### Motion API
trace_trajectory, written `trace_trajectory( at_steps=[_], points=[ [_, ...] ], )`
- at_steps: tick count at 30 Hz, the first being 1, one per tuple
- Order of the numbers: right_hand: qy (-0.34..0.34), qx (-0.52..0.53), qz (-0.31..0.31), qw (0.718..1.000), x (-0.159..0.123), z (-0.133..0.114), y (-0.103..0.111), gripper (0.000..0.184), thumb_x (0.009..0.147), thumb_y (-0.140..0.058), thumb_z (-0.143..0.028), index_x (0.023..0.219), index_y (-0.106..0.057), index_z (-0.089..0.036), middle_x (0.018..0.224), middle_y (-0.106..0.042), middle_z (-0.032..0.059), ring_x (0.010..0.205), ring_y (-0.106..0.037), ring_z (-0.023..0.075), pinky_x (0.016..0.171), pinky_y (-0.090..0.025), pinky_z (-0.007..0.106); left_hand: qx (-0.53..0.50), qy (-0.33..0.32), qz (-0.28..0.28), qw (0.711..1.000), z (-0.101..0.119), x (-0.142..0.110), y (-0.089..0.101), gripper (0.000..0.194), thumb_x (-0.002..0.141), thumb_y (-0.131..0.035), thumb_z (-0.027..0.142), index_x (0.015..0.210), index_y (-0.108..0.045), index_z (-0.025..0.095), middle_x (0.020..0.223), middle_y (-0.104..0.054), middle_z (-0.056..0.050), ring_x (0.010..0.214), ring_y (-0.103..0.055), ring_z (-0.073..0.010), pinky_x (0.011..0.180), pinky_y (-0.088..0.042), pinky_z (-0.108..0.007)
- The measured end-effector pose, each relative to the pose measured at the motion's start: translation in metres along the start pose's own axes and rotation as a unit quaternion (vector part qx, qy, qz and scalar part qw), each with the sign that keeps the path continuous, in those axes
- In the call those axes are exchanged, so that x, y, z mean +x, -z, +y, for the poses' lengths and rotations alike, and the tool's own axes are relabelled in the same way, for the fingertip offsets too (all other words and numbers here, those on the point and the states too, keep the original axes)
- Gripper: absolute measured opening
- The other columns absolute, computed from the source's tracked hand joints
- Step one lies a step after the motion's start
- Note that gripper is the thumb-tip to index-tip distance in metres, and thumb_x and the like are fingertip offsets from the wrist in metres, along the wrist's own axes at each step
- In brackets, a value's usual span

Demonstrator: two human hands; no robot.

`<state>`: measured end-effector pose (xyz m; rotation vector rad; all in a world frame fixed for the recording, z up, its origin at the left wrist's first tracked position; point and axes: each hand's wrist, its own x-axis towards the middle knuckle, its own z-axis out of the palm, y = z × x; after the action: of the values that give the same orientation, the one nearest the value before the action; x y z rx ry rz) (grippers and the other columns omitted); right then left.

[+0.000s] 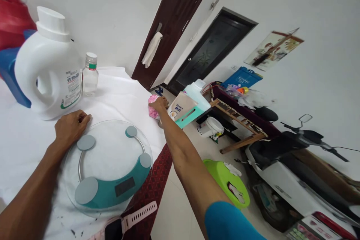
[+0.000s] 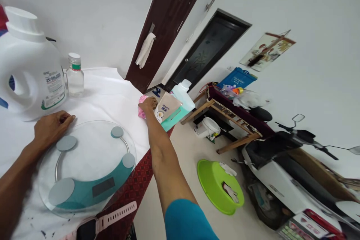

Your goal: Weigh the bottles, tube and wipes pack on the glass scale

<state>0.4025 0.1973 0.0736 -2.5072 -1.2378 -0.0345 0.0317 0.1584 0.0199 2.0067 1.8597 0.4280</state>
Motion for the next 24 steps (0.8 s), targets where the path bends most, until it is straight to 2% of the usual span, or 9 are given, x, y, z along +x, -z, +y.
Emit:
trace_trajectory(
  at_steps=[4,10,14,17,19,21,24],
  points=[
    [0.005,-0.010,-0.027,1.000,-0.008,-0.001,0.000,0.084,0.075,-0.087,-0.025,0.148,-0.050,-0.005,0.152,-0.054,0.0327,0.144,-0.050,0.0443,0.114,-0.048,0.061,0.002,0.001,-0.006,1.000,0.000,0.000,0.001,0.044,0.105,-0.047,0.053,0.115,-0.077,0.022,0.118,-0.082,-0.013,0.112,-0.073,-0.0371,0.077,-0.048,-0.037],
    [0.116,0.015,-0.074,0.990,-0.036,-0.003,0.006,0.073,0.081,-0.085,-0.032,0.145,-0.056,-0.012,0.152,-0.061,0.0211,0.144,-0.055,0.0331,0.121,-0.045,0.046,0.017,-0.002,0.002,1.000,0.001,0.000,0.003,0.043,0.104,-0.049,0.052,0.116,-0.078,0.023,0.118,-0.082,-0.012,0.110,-0.073,-0.0361,0.076,-0.049,-0.036],
    [0.152,0.044,-0.071,0.985,-0.058,-0.003,0.017,0.074,0.085,-0.084,-0.034,0.150,-0.055,-0.014,0.153,-0.064,0.0183,0.146,-0.056,0.0321,0.124,-0.044,0.046,0.019,0.012,-0.007,1.000,0.005,-0.003,0.008,0.045,0.105,-0.047,0.052,0.119,-0.078,0.022,0.120,-0.082,-0.013,0.114,-0.073,-0.0380,0.081,-0.051,-0.039],
    [0.179,0.071,-0.052,0.980,-0.080,-0.003,0.035,0.075,0.088,-0.082,-0.036,0.154,-0.054,-0.016,0.159,-0.060,0.0167,0.151,-0.052,0.0311,0.128,-0.040,0.047,0.018,0.014,-0.016,1.000,0.008,-0.005,0.011,0.048,0.106,-0.046,0.051,0.124,-0.078,0.020,0.125,-0.081,-0.014,0.118,-0.072,-0.0390,0.085,-0.052,-0.041],
    [0.233,0.117,-0.038,0.965,-0.099,-0.004,0.052,0.075,0.087,-0.085,-0.040,0.153,-0.056,-0.017,0.159,-0.060,0.0156,0.151,-0.053,0.0311,0.130,-0.039,0.047,0.020,0.013,-0.017,1.000,0.009,-0.006,0.012,0.049,0.106,-0.047,0.050,0.127,-0.077,0.019,0.128,-0.080,-0.015,0.120,-0.071,-0.0387,0.086,-0.052,-0.041],
    [0.307,0.177,-0.040,0.934,-0.123,-0.006,0.069,0.077,0.085,-0.088,-0.045,0.151,-0.060,-0.018,0.157,-0.063,0.0151,0.149,-0.055,0.0322,0.130,-0.039,0.049,0.019,0.014,-0.009,1.000,0.008,-0.005,0.010,0.048,0.104,-0.049,0.051,0.128,-0.078,0.020,0.128,-0.080,-0.014,0.120,-0.071,-0.0381,0.087,-0.053,-0.040],
    [0.382,0.228,-0.084,0.891,-0.163,-0.010,0.083,0.079,0.083,-0.091,-0.055,0.149,-0.063,-0.022,0.154,-0.065,0.0124,0.146,-0.059,0.0330,0.128,-0.042,0.053,0.008,0.013,0.009,1.000,0.004,-0.002,0.006,0.048,0.102,-0.051,0.051,0.125,-0.079,0.020,0.124,-0.081,-0.014,0.116,-0.072,-0.0380,0.084,-0.053,-0.040]
  ],
)
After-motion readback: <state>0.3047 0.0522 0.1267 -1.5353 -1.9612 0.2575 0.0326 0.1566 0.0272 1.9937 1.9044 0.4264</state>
